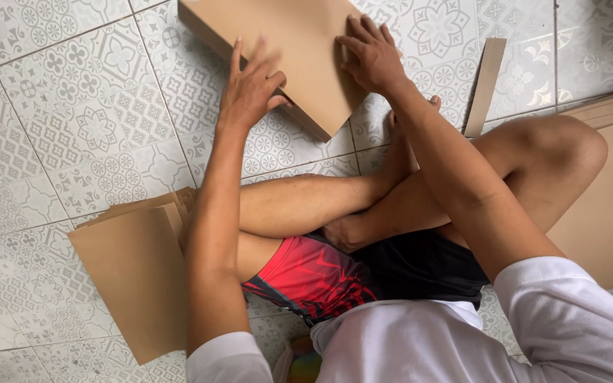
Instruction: Folding flat cardboard sheets into boxes or components and stacking them.
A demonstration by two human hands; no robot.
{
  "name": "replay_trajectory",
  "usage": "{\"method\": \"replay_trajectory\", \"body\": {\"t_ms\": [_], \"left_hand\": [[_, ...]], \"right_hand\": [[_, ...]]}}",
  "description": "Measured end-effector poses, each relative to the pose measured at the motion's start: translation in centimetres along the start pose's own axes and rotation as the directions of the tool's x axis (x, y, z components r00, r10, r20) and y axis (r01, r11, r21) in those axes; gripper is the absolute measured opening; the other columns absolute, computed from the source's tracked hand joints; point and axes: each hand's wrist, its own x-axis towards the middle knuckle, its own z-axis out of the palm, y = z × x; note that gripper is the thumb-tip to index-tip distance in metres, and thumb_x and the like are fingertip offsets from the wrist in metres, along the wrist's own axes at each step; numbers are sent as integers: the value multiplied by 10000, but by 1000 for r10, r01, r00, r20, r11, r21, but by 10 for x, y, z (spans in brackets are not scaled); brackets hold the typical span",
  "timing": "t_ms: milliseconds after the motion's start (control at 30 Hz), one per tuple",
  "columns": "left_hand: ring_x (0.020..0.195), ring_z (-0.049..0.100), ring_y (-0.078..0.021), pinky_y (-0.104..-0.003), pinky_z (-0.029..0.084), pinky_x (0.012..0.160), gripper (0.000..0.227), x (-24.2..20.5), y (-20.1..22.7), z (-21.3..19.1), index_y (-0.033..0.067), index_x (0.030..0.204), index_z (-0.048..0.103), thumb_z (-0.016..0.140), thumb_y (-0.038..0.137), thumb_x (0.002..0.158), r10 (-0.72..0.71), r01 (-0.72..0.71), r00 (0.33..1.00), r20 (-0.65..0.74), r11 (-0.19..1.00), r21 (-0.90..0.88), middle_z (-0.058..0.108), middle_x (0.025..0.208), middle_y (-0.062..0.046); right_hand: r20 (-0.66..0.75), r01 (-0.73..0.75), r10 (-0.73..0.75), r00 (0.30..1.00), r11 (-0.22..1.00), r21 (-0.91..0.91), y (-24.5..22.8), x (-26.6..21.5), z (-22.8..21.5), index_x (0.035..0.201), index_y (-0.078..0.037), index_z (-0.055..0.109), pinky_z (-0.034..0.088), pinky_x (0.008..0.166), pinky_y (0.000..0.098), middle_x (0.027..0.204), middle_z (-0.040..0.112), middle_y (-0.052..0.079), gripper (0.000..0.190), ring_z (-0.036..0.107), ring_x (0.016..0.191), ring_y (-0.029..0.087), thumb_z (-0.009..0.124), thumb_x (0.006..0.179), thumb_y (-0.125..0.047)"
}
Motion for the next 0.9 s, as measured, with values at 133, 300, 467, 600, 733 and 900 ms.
{"method": "replay_trajectory", "body": {"t_ms": [133, 300, 467, 600, 733, 900], "left_hand": [[692, 654, -155, -404, 422, 1076, 395, 5, 4, 24, 194, 876, 690, 814, 563, 808, 75, -73, 997, -18, 992, 107, 679, 687, 53], [402, 549, -184, -331, 410, 401, 531, 22, 40, 45, 168, 743, 640, 735, 678, 858, -117, 143, 971, -207, 983, 113, 630, 538, 11], [485, 610, -232, -377, 479, 518, 569, 26, 69, 39, 165, 743, 685, 725, 727, 824, -145, 156, 983, 110, 983, -94, 698, 619, -23], [683, 689, -235, -430, 531, 727, 511, 42, 86, -4, 234, 864, 757, 565, 704, 920, -163, 316, 892, 422, 892, -322, 734, 726, -13], [759, 660, -125, -353, 551, 801, 293, 62, 47, 17, 247, 1150, 722, 522, 436, 1048, -229, 451, 832, 505, 809, -378, 717, 837, 13], [1508, -108, -327, -644, 24, 1229, 778, 77, -17, 46, 328, 1634, 286, 619, 514, 955, -334, 345, 813, 477, 936, 68, 15, 1703, -18]], "right_hand": [[-44, 90, -92, 995, 995, -53, -4, 3, 15, 1406, -150, 712, 162, 1196, 644, 1632, 388, 165, 586, 267, 1512, 360, 849, 838, -192], [-61, 99, -122, 991, 949, -299, -8, 8, 7, 1173, -198, 807, 269, 1123, 543, 1530, 444, 179, 383, 379, 1362, 363, 797, 829, -365], [275, -46, 41, 961, 999, 11, -15, 11, -37, 1472, -206, 578, 202, 1175, 630, 1647, 330, 133, 758, 233, 1514, 371, 736, 837, -590], [396, -113, 122, 910, 993, -45, -31, 13, -35, 1610, -227, 379, 55, 1235, 628, 1713, 113, 105, 964, 31, 1556, 337, 579, 839, -769], [403, -28, 52, 914, 997, -66, -22, 13, -5, 1642, -261, 299, -25, 1232, 640, 1719, 33, 103, 951, -11, 1560, 366, 584, 856, -715], [345, 48, -50, 937, 999, 12, -20, 14, 1, 1597, -264, 404, 27, 1239, 641, 1714, 155, 103, 983, 43, 1564, 351, 772, 757, -615]]}}
